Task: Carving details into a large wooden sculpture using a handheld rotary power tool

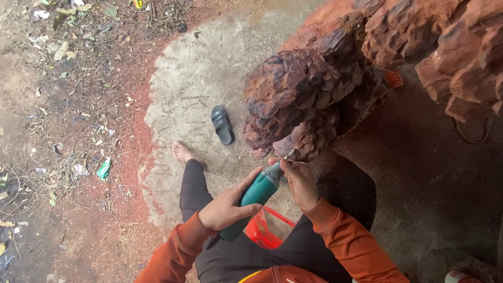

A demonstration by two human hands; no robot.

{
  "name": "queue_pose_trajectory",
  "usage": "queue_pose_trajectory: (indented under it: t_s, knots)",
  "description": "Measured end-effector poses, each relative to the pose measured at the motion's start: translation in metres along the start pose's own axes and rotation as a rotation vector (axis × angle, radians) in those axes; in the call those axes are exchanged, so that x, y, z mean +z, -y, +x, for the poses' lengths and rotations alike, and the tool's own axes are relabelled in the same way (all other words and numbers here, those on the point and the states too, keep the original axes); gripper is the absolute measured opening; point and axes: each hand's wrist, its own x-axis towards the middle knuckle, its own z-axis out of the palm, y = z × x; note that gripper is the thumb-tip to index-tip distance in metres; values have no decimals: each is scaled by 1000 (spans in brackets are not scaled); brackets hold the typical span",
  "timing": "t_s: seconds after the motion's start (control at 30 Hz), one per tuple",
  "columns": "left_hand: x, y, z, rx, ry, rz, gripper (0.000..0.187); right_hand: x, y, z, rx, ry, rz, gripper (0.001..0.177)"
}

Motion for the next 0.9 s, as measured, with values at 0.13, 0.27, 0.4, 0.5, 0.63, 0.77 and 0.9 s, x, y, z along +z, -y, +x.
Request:
queue_pose_trajectory:
  t_s: [0.13, 0.27, 0.4, 0.5, 0.63, 0.77, 0.9]
  knots:
    - [0, 3, 0, 6, -10, -16, 93, 0, -2, 1, 10, -35, -56, 38]
    - [-1, 2, -1, -12, -22, -9, 95, 4, 1, 3, 46, -26, -61, 41]
    - [5, 4, 1, 19, -34, -33, 94, 8, 6, 4, 47, -19, -17, 40]
    - [19, 5, 2, -9, -107, -44, 90, 14, 17, 3, 102, -66, -90, 51]
    - [45, 20, 4, 56, -238, -21, 90, 17, 31, -3, 96, -65, -212, 48]
    - [66, 32, 10, 112, -279, -72, 90, 8, 27, -9, 45, -52, -291, 45]
    - [69, 20, 10, 44, -236, -62, 91, -6, 24, -16, 105, -61, -298, 45]
